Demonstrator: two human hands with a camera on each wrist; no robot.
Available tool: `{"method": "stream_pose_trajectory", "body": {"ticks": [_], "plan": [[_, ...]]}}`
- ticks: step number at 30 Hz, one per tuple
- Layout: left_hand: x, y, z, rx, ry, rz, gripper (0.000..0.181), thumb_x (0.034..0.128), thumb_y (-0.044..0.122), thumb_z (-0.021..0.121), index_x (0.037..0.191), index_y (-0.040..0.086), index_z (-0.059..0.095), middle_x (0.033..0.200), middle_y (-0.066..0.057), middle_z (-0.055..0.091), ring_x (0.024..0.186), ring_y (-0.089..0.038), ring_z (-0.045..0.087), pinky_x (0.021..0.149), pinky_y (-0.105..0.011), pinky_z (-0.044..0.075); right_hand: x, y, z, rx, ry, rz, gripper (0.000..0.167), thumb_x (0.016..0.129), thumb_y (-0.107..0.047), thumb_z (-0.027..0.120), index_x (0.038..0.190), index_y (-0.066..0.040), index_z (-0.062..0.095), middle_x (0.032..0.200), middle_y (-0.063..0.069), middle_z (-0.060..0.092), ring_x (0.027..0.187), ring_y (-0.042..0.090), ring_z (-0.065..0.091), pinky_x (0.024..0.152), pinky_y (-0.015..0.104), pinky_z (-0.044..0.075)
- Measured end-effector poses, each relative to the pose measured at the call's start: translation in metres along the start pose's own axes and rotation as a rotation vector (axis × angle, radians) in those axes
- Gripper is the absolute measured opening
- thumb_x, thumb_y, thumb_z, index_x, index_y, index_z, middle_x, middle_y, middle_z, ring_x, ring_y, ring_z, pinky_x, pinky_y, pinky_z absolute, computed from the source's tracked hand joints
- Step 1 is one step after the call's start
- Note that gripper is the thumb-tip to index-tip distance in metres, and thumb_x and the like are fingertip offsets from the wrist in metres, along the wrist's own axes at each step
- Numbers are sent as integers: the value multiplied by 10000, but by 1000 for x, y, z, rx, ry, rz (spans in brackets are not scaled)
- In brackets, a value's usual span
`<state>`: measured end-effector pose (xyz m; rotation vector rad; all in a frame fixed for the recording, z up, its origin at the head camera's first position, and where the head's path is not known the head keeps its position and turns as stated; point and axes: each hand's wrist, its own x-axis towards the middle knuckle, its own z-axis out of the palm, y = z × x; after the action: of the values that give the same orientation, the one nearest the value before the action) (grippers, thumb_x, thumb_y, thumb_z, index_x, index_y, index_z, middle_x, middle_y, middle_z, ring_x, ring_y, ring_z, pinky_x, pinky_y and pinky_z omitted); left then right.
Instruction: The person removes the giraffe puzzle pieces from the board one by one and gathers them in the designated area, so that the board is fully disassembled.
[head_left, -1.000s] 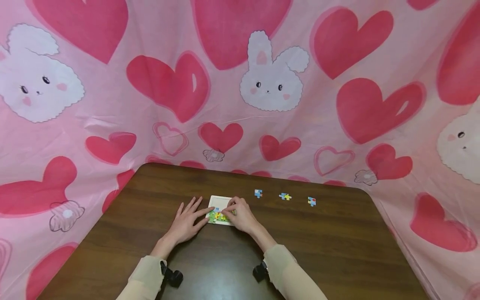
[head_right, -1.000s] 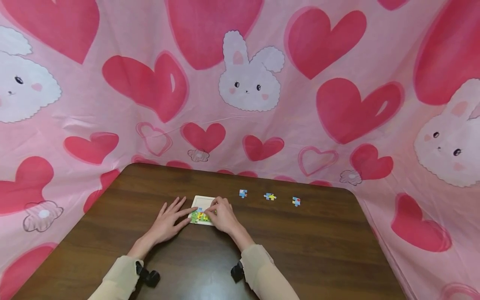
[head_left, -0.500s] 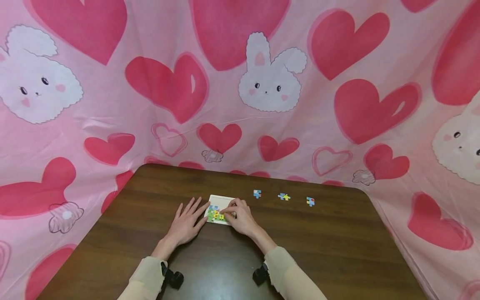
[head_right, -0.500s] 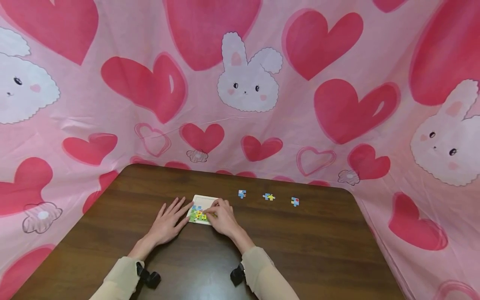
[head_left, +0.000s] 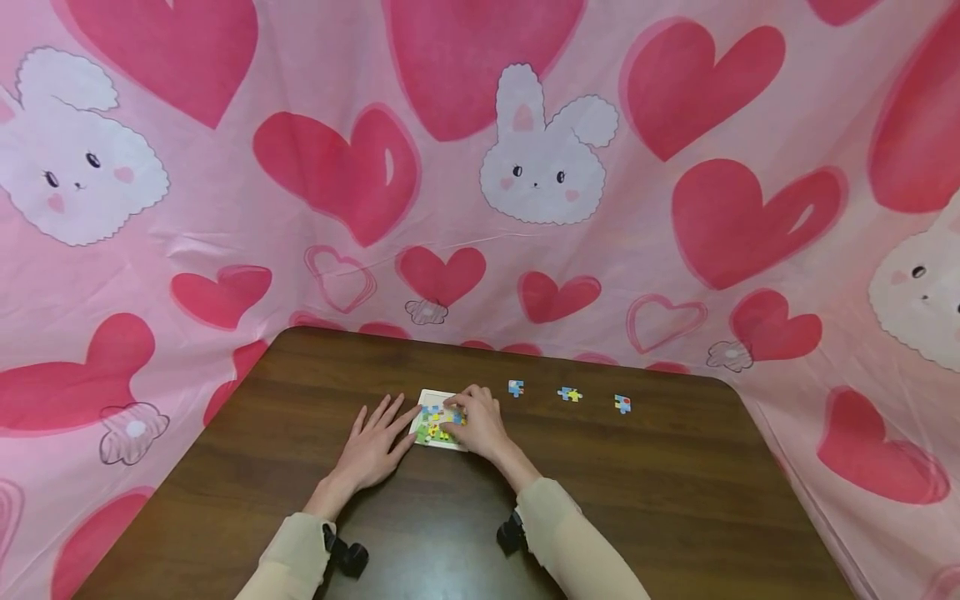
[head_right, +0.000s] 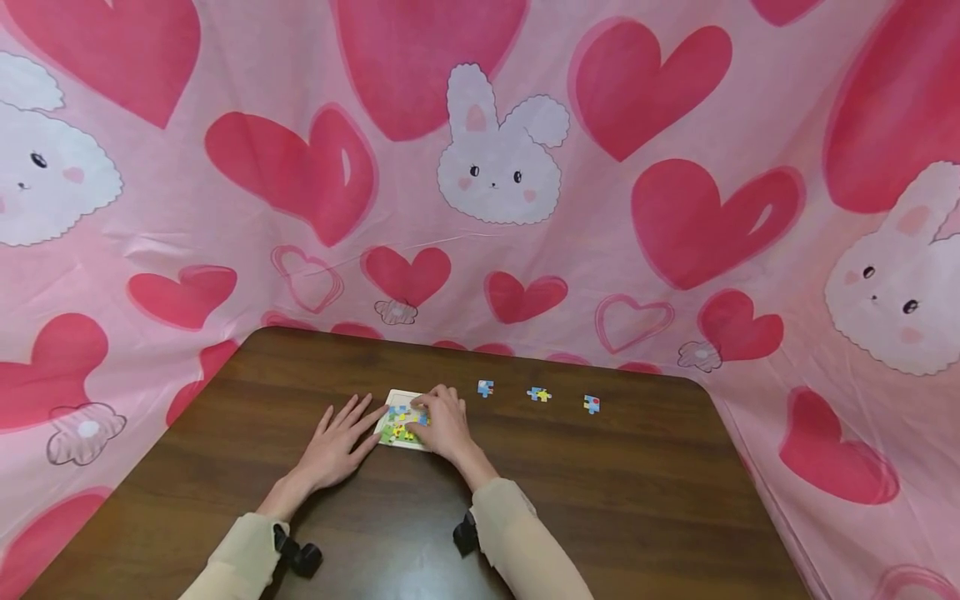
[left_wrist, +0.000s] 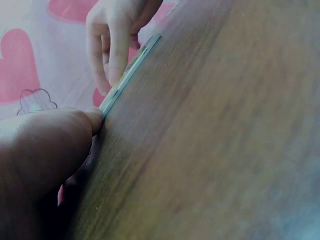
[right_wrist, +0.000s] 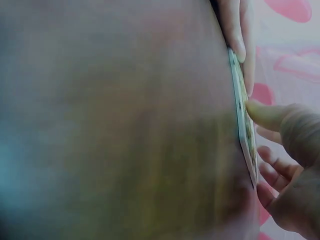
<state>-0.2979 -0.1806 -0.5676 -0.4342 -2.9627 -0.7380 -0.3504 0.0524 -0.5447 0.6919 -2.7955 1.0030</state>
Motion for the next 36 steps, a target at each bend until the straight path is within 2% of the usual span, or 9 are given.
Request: {"method": "stream_pose_trajectory", "body": {"ticks": [4,8,14,18,28,32,36], "plan": [[1,-1,0,8,-6,1,570,1127,378,597,1665,211,504,1799,-177,346,1705,-442,238,1340,-767,84,11,-1,1,10,-39,20,353,899,-273,931,1195,-110,832,1127,91,684,1024,219,524,859,356,356],[1,-1,-1,5,-5,2,568,1126,380,600,1661,210,510,1797,-178,349,1706,-441,236,1340,-767,85,17,-2,4,60,-53,43,273,895,-237,936,1122,-118,842,1088,83,704,1003,203,532,877,360,341],[2,0,0,3,20,8,540,1126,377,600,1638,216,543,1787,-182,371,1700,-446,251,1337,-770,92,20,-6,6,79,-60,100,240,911,-227,921,1093,-111,814,1101,78,714,1050,238,562,941,424,360],[1,0,0,6,8,5,540,1125,377,601,1641,229,541,1792,-184,359,1703,-448,241,1336,-774,86,19,-8,8,88,-61,126,251,921,-221,911,1107,-114,780,1105,71,730,1094,255,573,972,444,357],[1,-2,2,-6,30,21,525,1114,388,605,1617,238,572,1773,-203,388,1679,-477,276,1320,-787,121,13,-3,13,177,0,63,233,912,-177,909,1103,-106,796,1047,59,811,1029,237,595,926,366,298],[0,-1,1,-13,18,12,530,1111,389,607,1616,232,574,1775,-208,381,1681,-480,265,1322,-789,107,11,-1,13,175,6,43,292,888,-198,934,1134,-92,816,1054,69,819,1044,255,608,916,360,306],[1,0,1,-14,12,5,524,1112,380,606,1613,230,577,1780,-203,374,1686,-473,259,1324,-787,104,10,1,14,160,19,37,281,877,-205,943,1103,-82,832,1072,89,798,1063,260,593,913,361,317]]}}
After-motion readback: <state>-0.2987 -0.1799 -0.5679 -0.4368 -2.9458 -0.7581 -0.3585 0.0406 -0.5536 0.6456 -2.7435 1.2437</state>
